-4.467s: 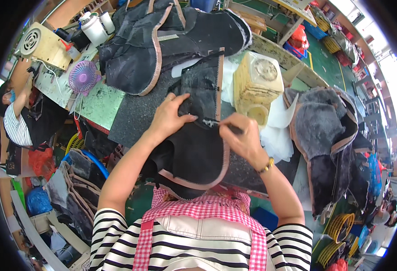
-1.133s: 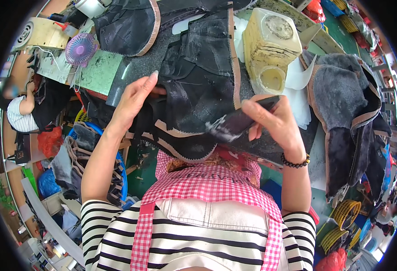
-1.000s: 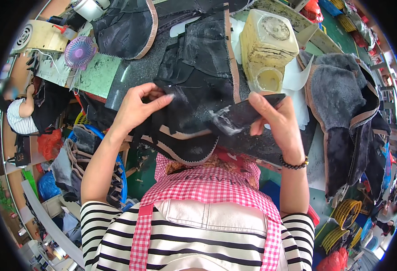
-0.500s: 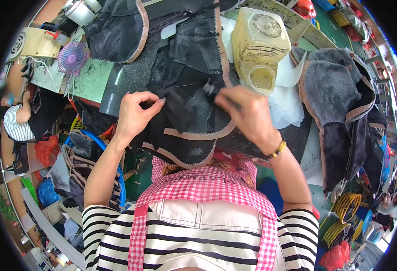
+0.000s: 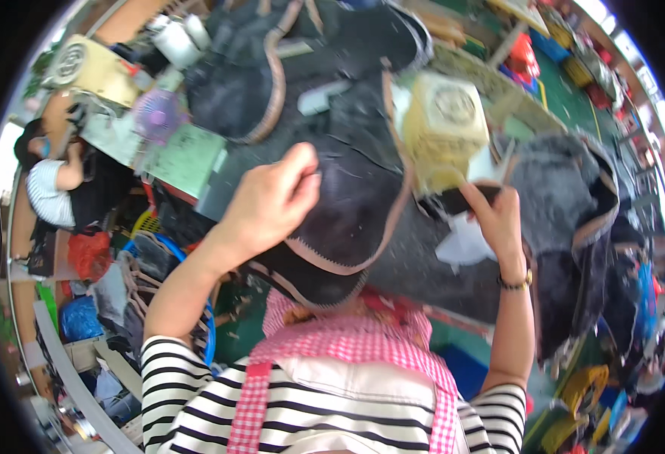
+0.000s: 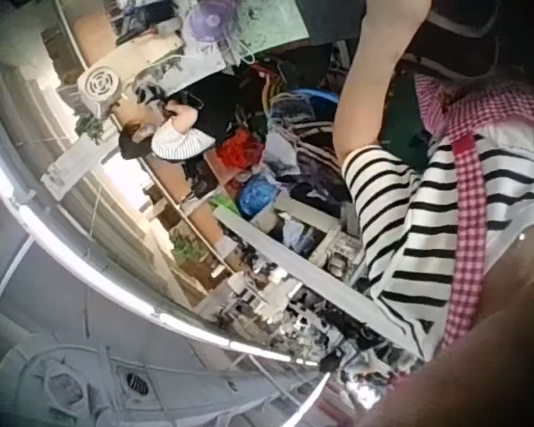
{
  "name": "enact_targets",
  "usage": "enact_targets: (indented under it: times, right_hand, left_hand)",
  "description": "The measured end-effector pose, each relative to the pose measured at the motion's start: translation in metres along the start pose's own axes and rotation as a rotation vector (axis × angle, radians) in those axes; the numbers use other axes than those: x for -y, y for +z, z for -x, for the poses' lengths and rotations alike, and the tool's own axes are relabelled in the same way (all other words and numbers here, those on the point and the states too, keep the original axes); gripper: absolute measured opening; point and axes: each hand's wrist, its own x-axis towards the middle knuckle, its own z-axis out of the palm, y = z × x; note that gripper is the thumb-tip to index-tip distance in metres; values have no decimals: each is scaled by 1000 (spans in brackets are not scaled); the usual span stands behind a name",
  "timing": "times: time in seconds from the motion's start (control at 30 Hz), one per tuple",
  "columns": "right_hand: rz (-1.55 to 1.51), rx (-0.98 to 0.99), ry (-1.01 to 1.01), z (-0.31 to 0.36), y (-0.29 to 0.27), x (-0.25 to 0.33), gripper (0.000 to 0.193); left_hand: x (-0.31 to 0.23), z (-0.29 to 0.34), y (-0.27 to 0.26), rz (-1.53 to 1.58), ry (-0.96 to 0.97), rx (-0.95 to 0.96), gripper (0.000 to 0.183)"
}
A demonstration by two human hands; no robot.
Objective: The person assembles shoe parts by hand, picking up black fabric pieces and grey felt inserts from a table. They align the felt with the fabric, fold the edges, and press the components together to form a shoe upper. The person handles multiple units sequentially, placing finished pieces into a pile.
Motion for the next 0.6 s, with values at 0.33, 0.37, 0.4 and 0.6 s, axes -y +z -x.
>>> enact_targets:
  times: [0.33,0.37,0.4,0.6]
  right_hand:
    - [-80,-85,-38,3,-11,11,34]
    - [-83,-76,-37,4,-12,10,34]
    - [-88,-74,-30,5,-13,10,34]
    - [83,-135,-141,1,-14,18,22]
  left_hand:
    - [18,-58,-166,-396,149,-442,6]
    - [35,-39,-176,-418,110,-434,6]
    - [51,-20,-177,-484,-10,-428,6]
    - [101,32,-96,-615,-191,-465,26]
